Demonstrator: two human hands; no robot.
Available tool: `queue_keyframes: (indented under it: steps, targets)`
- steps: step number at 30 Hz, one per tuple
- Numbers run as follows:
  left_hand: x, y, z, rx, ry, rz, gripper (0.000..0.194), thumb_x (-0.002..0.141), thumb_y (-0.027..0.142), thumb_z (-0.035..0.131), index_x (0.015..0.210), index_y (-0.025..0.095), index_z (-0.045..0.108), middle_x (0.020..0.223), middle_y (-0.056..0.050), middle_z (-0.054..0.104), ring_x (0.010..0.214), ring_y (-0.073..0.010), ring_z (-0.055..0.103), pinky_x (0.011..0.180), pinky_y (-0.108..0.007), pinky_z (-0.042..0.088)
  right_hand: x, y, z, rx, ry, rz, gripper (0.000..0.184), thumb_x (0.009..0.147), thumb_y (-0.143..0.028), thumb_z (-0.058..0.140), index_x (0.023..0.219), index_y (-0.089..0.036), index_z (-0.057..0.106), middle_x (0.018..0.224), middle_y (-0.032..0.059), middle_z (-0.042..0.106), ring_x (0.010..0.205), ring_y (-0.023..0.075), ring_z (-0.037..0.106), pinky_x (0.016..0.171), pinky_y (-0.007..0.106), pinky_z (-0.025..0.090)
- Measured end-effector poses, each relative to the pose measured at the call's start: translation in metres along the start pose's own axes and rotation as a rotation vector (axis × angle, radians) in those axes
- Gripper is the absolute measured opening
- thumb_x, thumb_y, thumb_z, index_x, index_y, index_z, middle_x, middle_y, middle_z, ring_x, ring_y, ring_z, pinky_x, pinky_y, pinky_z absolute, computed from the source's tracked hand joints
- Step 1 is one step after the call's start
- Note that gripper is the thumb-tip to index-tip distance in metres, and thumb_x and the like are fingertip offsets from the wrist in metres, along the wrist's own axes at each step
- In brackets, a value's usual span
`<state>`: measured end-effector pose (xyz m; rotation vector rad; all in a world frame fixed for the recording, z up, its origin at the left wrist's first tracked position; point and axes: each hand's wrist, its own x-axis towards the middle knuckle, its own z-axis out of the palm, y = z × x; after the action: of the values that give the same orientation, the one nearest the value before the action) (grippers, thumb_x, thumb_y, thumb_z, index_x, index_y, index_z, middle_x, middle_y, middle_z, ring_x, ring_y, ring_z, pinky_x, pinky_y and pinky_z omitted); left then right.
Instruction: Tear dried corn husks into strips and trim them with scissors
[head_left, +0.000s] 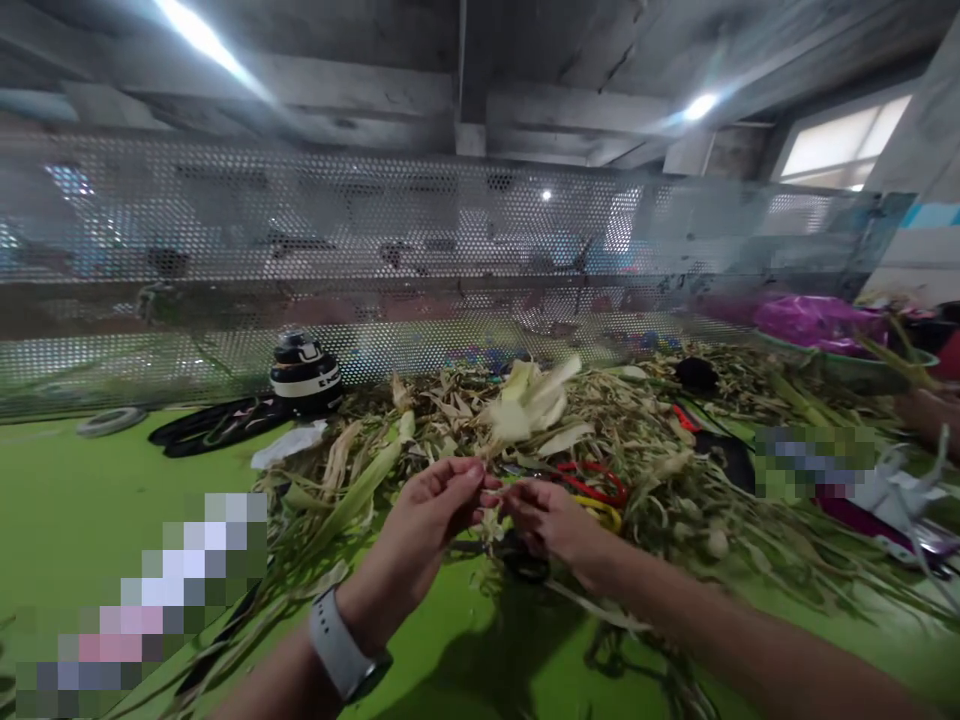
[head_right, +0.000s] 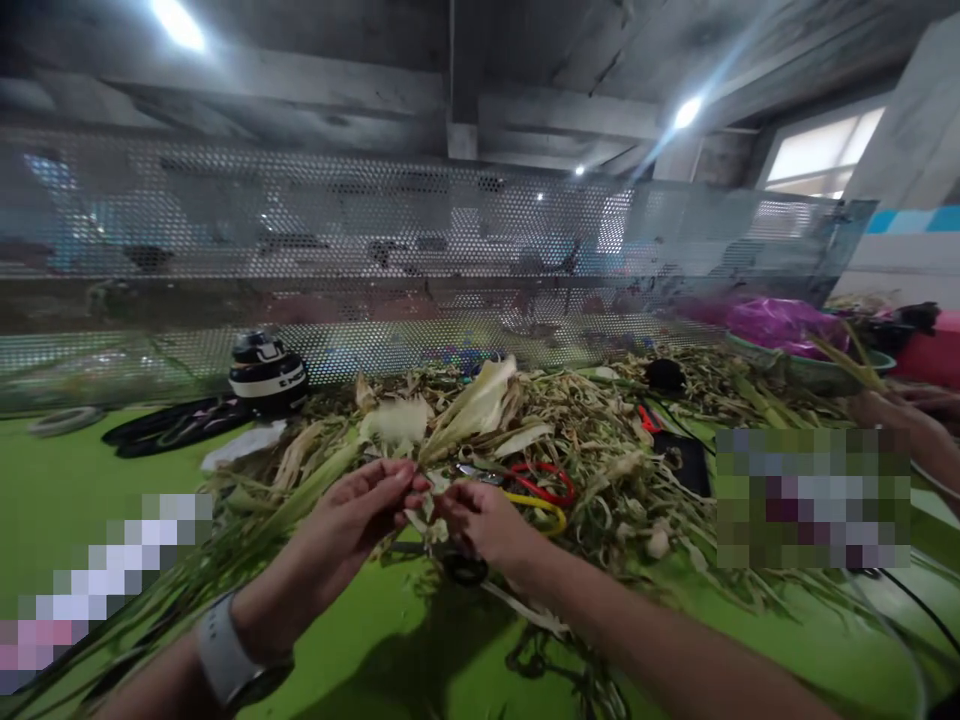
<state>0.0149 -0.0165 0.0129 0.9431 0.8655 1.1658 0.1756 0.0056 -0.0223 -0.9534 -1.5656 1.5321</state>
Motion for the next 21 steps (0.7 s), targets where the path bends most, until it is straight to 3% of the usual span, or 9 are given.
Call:
queue_keyframes:
  steps: [2,5,8,12,15,18,21]
  targets:
    - [0.006,-0.005,-0.003,0.022,0.077,-0.045,0.015,0.07,0.024,0.067,0.081,0.016,0.06,0.071,0.0,0.066,0.059,-0.0069,0.057,0.052,-0.015,0.041,-0.008,0.009,0.009,-0.139,0.045,-0.079,0.03,0.08,-0.047,0.051,0.08,-0.017,0.052,0.052,-0.007,0.034,0.044,0.0071,0.026,0.042,0.02,0.023]
    - [0.008,-0.008,-0.006,0.054,0.076,-0.089,0.03,0.071,0.023,0.066,0.1,0.019,0.059,0.075,0.0,0.068,0.061,-0.008,0.058,0.057,-0.017,0.043,-0.019,-0.002,0.012,-0.457,0.12,-0.375,0.021,0.085,-0.035,0.047,0.076,-0.017,0.056,0.065,-0.0009,0.046,0.061,0.0115,0.042,0.057,0.024,0.034]
    - [0.008,-0.01,-0.006,-0.028,0.06,-0.143,0.031,0.071,0.019,0.066,0.102,0.019,0.06,0.078,-0.001,0.069,0.063,-0.0077,0.059,0.063,-0.018,0.045,-0.024,-0.016,0.008,-0.498,0.204,-0.54,0.016,0.084,-0.03,0.05,0.074,-0.019,0.056,0.08,0.0042,0.051,0.077,0.0159,0.049,0.068,0.028,0.039]
    - [0.007,-0.013,-0.003,-0.142,0.103,-0.171,0.023,0.072,0.012,0.063,0.094,0.018,0.064,0.08,-0.001,0.069,0.068,-0.008,0.06,0.067,-0.017,0.045,-0.022,-0.019,0.004,-0.067,0.106,-0.347,0.021,0.081,-0.033,0.054,0.067,-0.017,0.05,0.097,0.0049,0.054,0.055,0.0082,0.049,0.053,0.024,0.043]
    - [0.007,-0.015,-0.002,-0.111,0.058,-0.151,0.024,0.074,0.013,0.061,0.098,0.016,0.064,0.076,-0.002,0.068,0.071,-0.0093,0.059,0.067,-0.017,0.045,-0.02,-0.015,0.003,0.169,0.052,-0.241,0.024,0.08,-0.036,0.055,0.068,-0.017,0.047,0.08,0.0016,0.057,0.045,0.0057,0.045,0.046,0.021,0.04]
    - [0.007,-0.018,0.0,-0.203,0.087,-0.121,0.027,0.076,0.011,0.059,0.102,0.017,0.063,0.072,0.0,0.067,0.068,-0.0078,0.059,0.068,-0.016,0.045,-0.02,-0.013,0.001,0.151,0.053,-0.182,0.025,0.081,-0.038,0.054,0.071,-0.018,0.043,0.057,-0.0042,0.05,0.045,0.0078,0.046,0.045,0.02,0.037]
    - [0.006,-0.021,0.004,-0.321,0.11,-0.1,0.026,0.077,0.01,0.058,0.101,0.018,0.063,0.076,-0.001,0.068,0.07,-0.0082,0.061,0.068,-0.016,0.046,-0.021,-0.012,0.002,-0.088,0.066,-0.179,0.026,0.081,-0.039,0.054,0.071,-0.019,0.042,0.054,-0.0066,0.043,0.045,0.0072,0.041,0.044,0.018,0.034]
